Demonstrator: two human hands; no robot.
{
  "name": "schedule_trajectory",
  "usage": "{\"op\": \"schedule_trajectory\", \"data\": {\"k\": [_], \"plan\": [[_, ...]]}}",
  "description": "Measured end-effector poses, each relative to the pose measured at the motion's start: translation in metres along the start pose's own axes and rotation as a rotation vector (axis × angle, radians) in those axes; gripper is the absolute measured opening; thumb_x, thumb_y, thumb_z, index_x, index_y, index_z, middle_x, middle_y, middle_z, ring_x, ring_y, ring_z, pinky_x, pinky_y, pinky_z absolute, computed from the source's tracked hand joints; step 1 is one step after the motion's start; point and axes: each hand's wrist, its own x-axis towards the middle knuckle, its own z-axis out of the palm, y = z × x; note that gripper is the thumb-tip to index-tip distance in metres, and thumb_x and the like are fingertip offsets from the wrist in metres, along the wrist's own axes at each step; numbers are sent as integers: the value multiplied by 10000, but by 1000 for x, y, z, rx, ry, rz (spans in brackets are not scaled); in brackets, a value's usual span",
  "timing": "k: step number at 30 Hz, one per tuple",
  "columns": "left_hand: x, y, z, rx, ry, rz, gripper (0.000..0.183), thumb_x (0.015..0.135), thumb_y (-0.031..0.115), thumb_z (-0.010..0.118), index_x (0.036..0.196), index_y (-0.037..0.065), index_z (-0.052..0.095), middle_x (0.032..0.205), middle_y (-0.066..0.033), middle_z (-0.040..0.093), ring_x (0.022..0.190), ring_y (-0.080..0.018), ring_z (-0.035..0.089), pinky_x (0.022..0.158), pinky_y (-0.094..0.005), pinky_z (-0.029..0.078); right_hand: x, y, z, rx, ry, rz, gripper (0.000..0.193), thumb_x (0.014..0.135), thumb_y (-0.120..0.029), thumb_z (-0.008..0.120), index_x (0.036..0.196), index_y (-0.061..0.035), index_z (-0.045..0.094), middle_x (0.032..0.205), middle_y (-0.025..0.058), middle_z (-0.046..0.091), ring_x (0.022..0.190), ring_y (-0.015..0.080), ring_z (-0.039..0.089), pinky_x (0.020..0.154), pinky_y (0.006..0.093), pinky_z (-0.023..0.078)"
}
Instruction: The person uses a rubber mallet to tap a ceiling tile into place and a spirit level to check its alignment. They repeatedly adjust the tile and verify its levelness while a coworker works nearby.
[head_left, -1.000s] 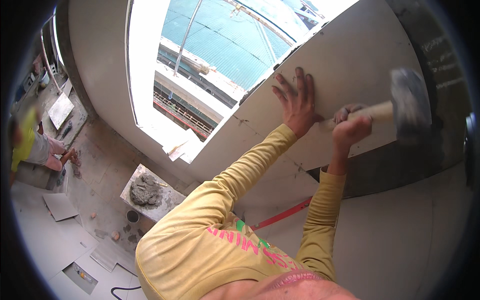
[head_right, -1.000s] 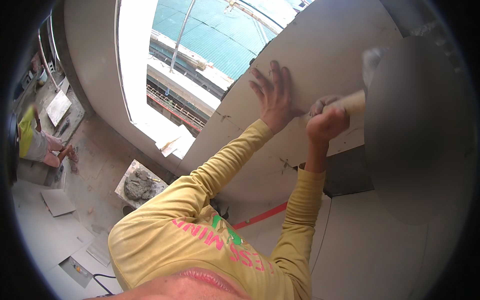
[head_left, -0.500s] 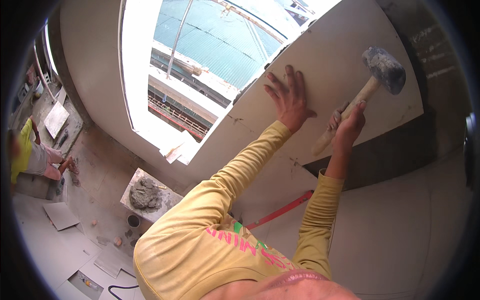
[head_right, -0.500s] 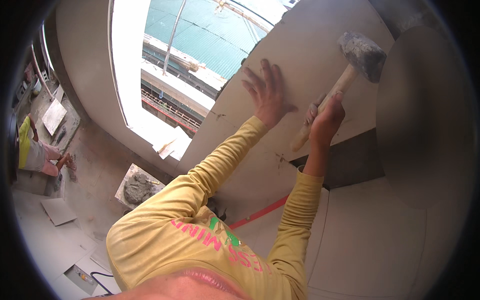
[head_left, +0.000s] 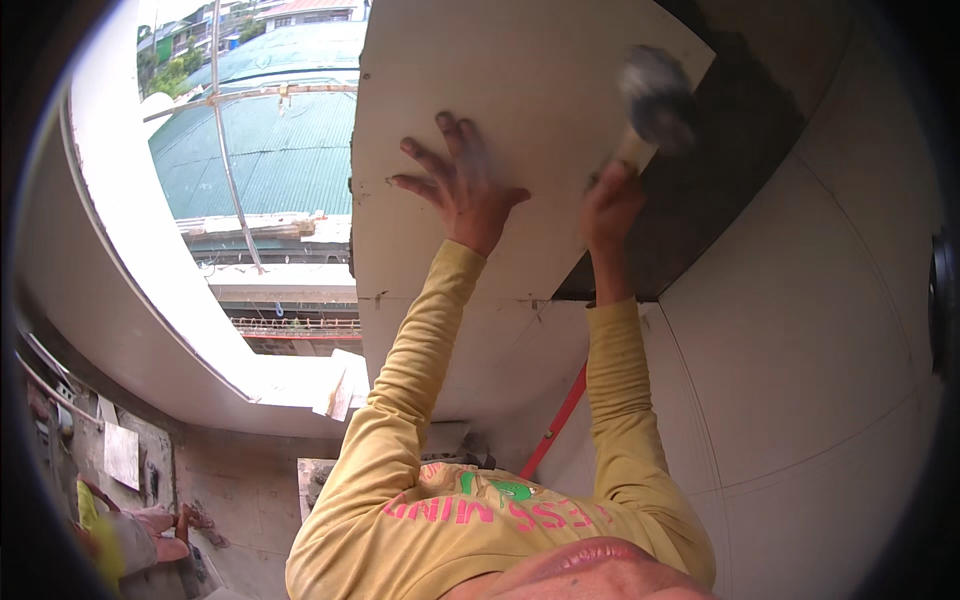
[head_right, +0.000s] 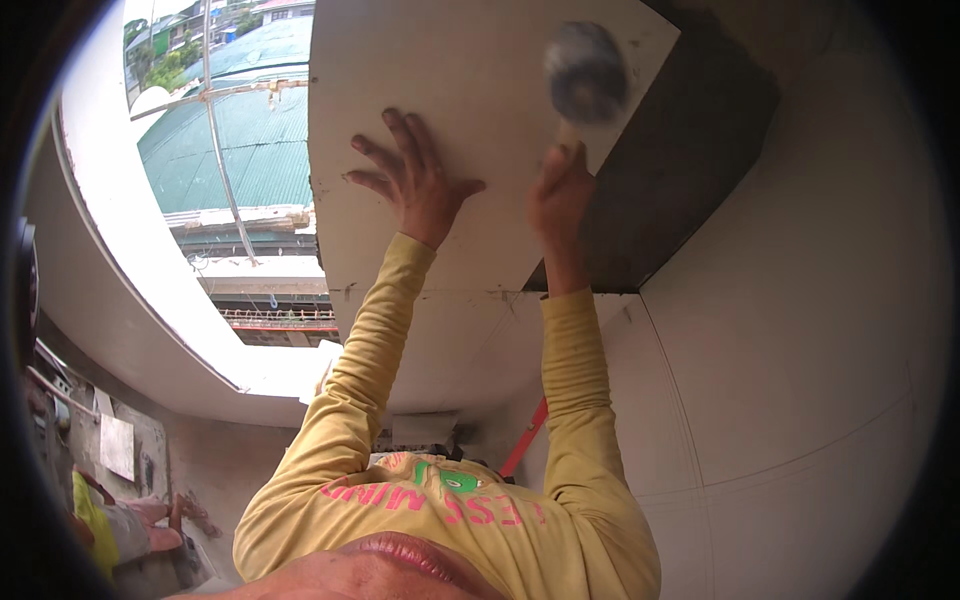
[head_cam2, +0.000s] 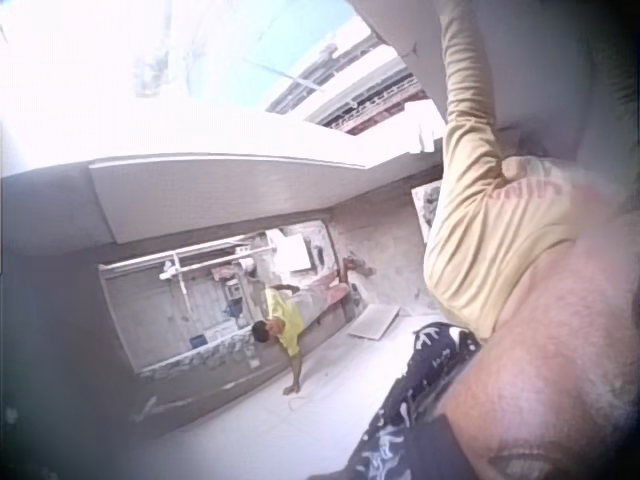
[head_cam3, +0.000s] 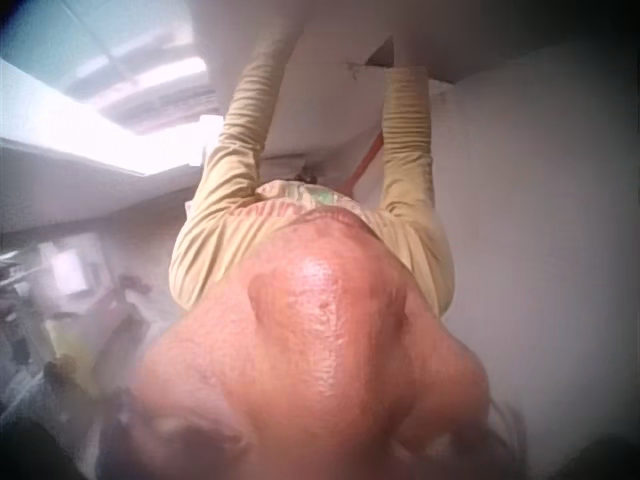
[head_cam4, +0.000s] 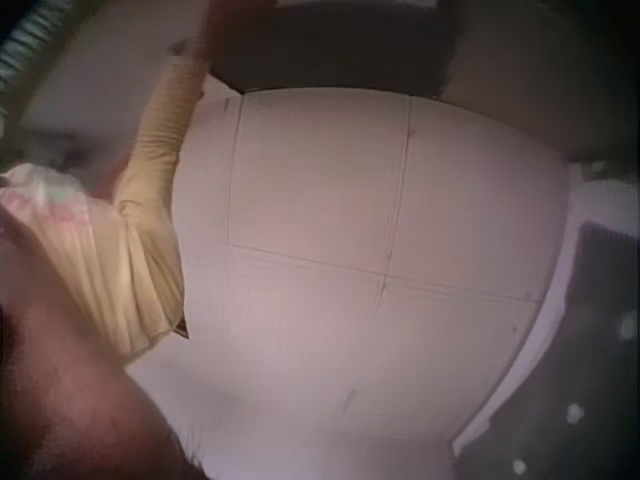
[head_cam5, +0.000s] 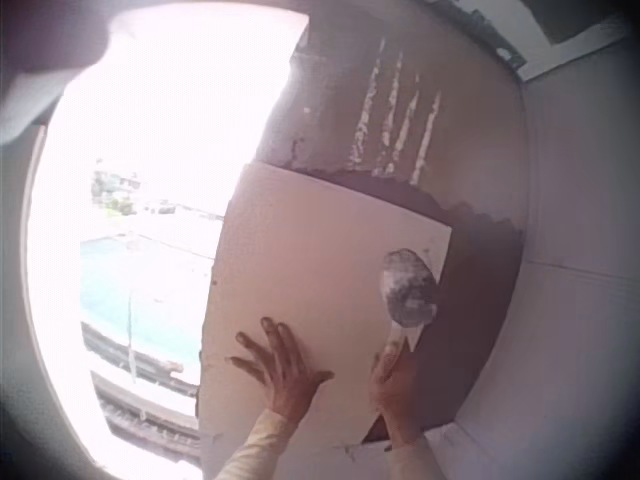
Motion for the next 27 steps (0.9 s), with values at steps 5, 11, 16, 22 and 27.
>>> {"op": "schedule_trajectory", "data": {"k": [5,11,16,22,27], "plan": [[-6,-1,2,43,-9,28,1389,492,683,879,1534,-2,266,1638,-237,56,1397,-695,-48,868,-924,154,-5,5,-11,570,-270,968,560,1090,-466,253,832,-14,461,617,46,489,488,166,515,468,282,455],[-4,1,2,42,6,30,1337,505,676,879,1519,15,310,1618,-229,86,1384,-710,-16,845,-926,169,-13,30,-2,301,-242,615,650,1071,-566,282,708,-48,433,573,38,466,477,165,491,446,320,427],[-1,1,-1,54,47,35,1348,506,695,868,1516,-5,314,1615,-231,92,1379,-717,-11,836,-924,180,-18,44,-8,535,-31,803,667,1070,-561,339,670,-33,420,528,41,427,464,200,486,469,371,414],[-4,-3,7,63,32,27,1319,624,705,803,1548,-38,227,1633,-255,68,1432,-648,-10,946,-890,149,-22,47,11,396,-360,837,613,1028,-631,385,705,-110,381,540,-14,401,429,91,419,399,266,327],[-48,-27,36,-90,12,-131,1345,723,703,753,1570,-54,34,1647,-286,-12,1505,-514,-74,1158,-711,40,-74,52,-54,540,-434,1051,643,1055,-585,370,676,-68,409,544,-18,394,477,93,419,437,284,373]]}}
